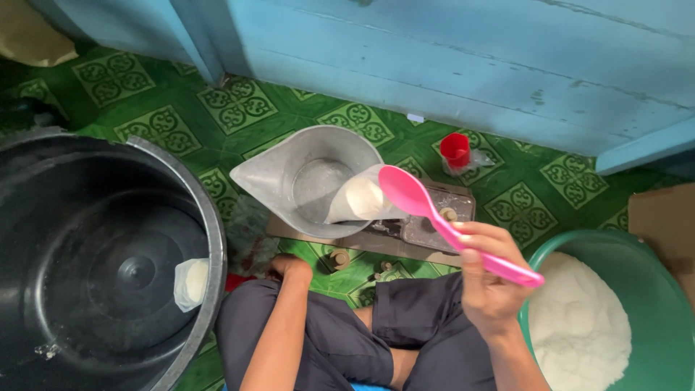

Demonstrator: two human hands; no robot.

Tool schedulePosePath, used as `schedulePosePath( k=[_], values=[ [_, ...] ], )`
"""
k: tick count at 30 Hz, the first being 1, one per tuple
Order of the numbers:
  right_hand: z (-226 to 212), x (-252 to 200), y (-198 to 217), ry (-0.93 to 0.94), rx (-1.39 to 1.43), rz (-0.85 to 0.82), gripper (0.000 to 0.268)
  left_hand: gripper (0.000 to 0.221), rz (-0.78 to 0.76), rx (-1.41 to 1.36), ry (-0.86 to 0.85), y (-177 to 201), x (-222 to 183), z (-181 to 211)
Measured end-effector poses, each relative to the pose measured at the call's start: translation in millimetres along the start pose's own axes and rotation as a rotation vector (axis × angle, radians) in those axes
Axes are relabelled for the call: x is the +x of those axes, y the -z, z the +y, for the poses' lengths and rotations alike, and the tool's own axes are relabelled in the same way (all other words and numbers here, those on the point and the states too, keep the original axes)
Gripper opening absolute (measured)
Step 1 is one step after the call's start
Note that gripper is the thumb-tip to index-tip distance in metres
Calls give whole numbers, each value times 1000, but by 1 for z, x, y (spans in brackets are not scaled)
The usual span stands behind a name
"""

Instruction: Scooping white powder from a large green basin into a funnel-like container using a pink spoon.

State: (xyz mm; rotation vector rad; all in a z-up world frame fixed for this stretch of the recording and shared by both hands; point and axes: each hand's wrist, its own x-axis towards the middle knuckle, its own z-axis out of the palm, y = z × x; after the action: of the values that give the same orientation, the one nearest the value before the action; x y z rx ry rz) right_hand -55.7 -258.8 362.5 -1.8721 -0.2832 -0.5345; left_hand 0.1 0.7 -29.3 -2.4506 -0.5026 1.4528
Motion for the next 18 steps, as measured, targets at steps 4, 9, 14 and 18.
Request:
schedulePosePath(
  k=[4, 9, 14, 18],
  values=[
    [-5, -6, 26, -31, -14, 134, 10, 24, 48, -1, 7, -4, 4, -1],
    [-2, -21, 77, -301, 587, 376, 19, 35, 97, -65, -1, -10, 16, -5],
    [0, -48, 129, -399, 695, 564, 17, 43, 175, -136, -26, -16, 20, -18],
    [25, -83, 175, -523, 744, 760, 20, 46, 234, -182, -42, -12, 4, -31]
  ],
)
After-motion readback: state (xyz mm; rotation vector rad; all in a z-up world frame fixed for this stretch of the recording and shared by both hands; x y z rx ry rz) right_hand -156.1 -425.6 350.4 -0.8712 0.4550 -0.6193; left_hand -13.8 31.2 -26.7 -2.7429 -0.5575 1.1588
